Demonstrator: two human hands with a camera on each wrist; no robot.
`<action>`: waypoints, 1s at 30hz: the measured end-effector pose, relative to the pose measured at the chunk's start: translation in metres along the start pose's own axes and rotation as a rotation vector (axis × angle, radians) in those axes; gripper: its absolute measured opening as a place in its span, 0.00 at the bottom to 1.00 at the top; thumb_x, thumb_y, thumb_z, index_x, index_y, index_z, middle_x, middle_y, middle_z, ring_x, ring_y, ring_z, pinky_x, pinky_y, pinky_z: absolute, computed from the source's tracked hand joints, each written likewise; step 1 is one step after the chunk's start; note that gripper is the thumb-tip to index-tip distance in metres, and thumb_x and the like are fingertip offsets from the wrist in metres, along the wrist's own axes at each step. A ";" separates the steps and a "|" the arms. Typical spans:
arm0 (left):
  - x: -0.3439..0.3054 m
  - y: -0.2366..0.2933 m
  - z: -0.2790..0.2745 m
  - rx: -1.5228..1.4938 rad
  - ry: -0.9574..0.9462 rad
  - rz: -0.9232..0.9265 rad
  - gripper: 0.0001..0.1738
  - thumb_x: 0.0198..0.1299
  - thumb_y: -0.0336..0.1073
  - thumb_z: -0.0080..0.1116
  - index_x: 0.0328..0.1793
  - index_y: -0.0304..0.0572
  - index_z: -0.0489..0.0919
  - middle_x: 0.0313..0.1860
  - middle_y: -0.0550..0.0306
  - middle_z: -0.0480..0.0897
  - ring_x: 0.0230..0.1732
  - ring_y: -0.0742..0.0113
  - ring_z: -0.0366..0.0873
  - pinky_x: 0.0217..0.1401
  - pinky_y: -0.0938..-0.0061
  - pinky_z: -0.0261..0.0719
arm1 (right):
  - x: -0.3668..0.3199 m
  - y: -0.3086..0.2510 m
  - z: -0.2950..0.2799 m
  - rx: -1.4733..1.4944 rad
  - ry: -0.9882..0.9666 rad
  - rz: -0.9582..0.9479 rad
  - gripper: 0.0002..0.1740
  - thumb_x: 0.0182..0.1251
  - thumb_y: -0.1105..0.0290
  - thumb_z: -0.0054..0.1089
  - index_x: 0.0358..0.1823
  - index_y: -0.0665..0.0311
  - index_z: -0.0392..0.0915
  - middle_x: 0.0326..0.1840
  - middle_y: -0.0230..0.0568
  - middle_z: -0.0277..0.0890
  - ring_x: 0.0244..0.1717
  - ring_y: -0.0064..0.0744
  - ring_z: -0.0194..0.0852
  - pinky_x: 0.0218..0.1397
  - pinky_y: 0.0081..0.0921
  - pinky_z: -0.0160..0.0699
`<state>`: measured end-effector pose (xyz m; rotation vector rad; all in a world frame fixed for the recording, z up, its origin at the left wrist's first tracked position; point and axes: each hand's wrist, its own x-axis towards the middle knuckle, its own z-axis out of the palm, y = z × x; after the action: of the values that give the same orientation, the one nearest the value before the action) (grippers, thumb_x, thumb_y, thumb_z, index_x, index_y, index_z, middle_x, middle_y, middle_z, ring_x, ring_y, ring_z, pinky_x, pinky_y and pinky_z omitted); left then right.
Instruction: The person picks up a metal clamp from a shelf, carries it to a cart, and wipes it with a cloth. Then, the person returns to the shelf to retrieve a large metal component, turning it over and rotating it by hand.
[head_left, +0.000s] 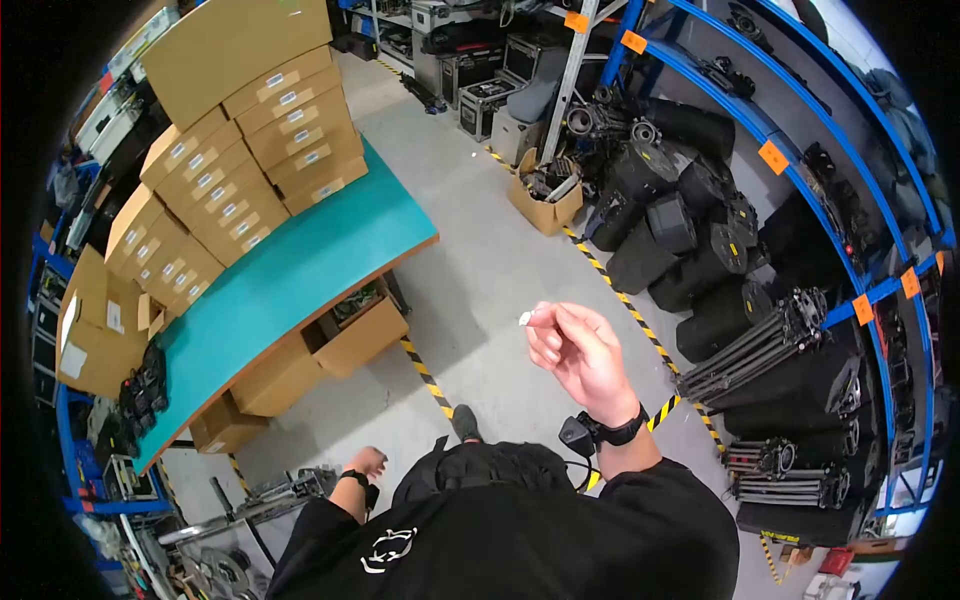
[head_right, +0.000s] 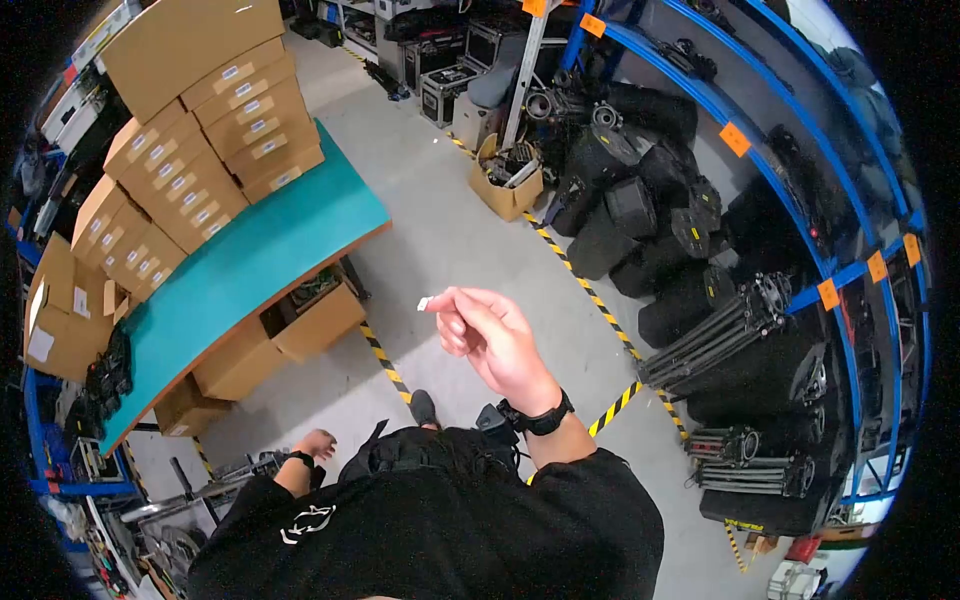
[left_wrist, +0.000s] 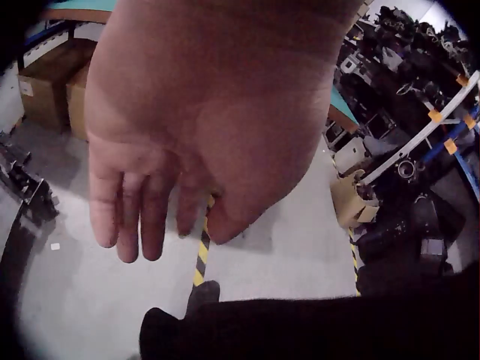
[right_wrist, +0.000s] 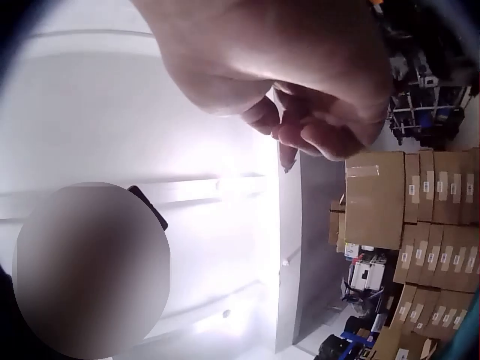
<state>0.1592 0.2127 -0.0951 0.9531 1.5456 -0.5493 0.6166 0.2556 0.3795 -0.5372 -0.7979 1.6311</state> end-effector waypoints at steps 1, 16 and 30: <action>0.000 0.024 -0.018 -0.011 0.073 0.037 0.19 0.63 0.44 0.52 0.51 0.38 0.81 0.38 0.50 0.86 0.32 0.58 0.84 0.33 0.63 0.84 | 0.015 -0.002 -0.002 -0.026 -0.013 -0.017 0.17 0.78 0.66 0.44 0.49 0.74 0.78 0.26 0.26 0.61 0.26 0.19 0.56 0.30 0.19 0.58; 0.024 0.309 -0.113 0.218 -0.015 0.242 0.19 0.59 0.44 0.53 0.43 0.34 0.82 0.35 0.52 0.85 0.30 0.59 0.83 0.32 0.65 0.82 | 0.205 -0.040 -0.099 -0.329 0.097 -0.039 0.19 0.77 0.67 0.44 0.53 0.76 0.78 0.30 0.31 0.66 0.29 0.21 0.61 0.31 0.19 0.60; 0.100 0.615 -0.265 0.342 0.121 0.547 0.16 0.55 0.41 0.55 0.38 0.36 0.84 0.27 0.49 0.84 0.24 0.59 0.81 0.27 0.65 0.78 | 0.433 -0.167 -0.260 -0.293 0.052 -0.028 0.23 0.77 0.65 0.42 0.63 0.75 0.72 0.33 0.33 0.70 0.32 0.22 0.64 0.34 0.19 0.64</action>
<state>0.5075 0.7898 -0.0345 1.6302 1.2342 -0.3692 0.8227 0.7463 0.3660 -0.7679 -1.0078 1.4764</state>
